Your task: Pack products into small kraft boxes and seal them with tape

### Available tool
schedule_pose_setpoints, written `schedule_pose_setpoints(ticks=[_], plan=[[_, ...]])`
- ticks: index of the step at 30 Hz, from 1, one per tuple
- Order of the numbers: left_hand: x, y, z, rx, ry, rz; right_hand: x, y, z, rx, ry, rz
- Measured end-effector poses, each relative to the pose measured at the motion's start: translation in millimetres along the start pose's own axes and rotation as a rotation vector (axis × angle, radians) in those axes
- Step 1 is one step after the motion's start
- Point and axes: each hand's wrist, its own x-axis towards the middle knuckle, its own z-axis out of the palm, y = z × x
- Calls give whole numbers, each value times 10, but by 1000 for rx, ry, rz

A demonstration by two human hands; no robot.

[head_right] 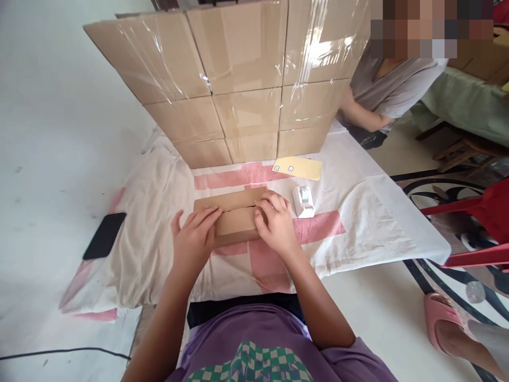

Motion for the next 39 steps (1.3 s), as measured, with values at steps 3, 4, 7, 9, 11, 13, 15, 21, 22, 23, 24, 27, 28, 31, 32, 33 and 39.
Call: schedule_pose_setpoints(ticks=[3, 4, 7, 9, 11, 13, 15, 21, 22, 23, 24, 27, 28, 31, 32, 33, 39], plan=[[-12, 245, 103, 1, -77, 112, 10, -13, 4, 36, 2, -4], [-25, 299, 149, 6, -75, 119, -2, -16, -2, 67, 3, -7], [-45, 340, 253, 24, -56, 103, -101, 31, -41, 212, 1, -1], [-24, 285, 279, 19, -57, 113, -196, 165, -94, 268, 76, 50], [20, 206, 285, 12, -53, 139, -276, 403, -173, 216, 248, 186], [70, 137, 287, 0, -51, 164, -311, 705, -278, 94, 383, 395], [115, 103, 292, -16, -62, 177, -295, 992, -394, 30, 335, 602], [90, 200, 266, -15, -24, 154, -85, 1298, -632, 195, -6, 931], [47, 243, 262, -46, 39, 175, -48, 1287, -648, 201, -37, 956], [-6, 299, 269, -108, 121, 240, -16, 1272, -659, 204, -67, 974], [-63, 374, 294, -205, 203, 341, 14, 1257, -667, 207, -95, 990], [-175, 736, 543, -620, 214, 662, 80, 1220, -690, 199, -148, 1016], [-166, 895, 691, -736, 95, 670, 96, 1209, -699, 193, -159, 1023], [43, 1354, 1271, -798, -195, 341, 140, 1172, -726, 187, -190, 1044], [160, 1462, 1475, -763, -259, 176, 154, 1159, -732, 186, -199, 1049], [286, 1534, 1664, -720, -304, 17, 167, 1148, -736, 184, -206, 1052], [730, 1440, 2236, -614, -412, -71, 175, 1169, -731, 184, -176, 1036]])
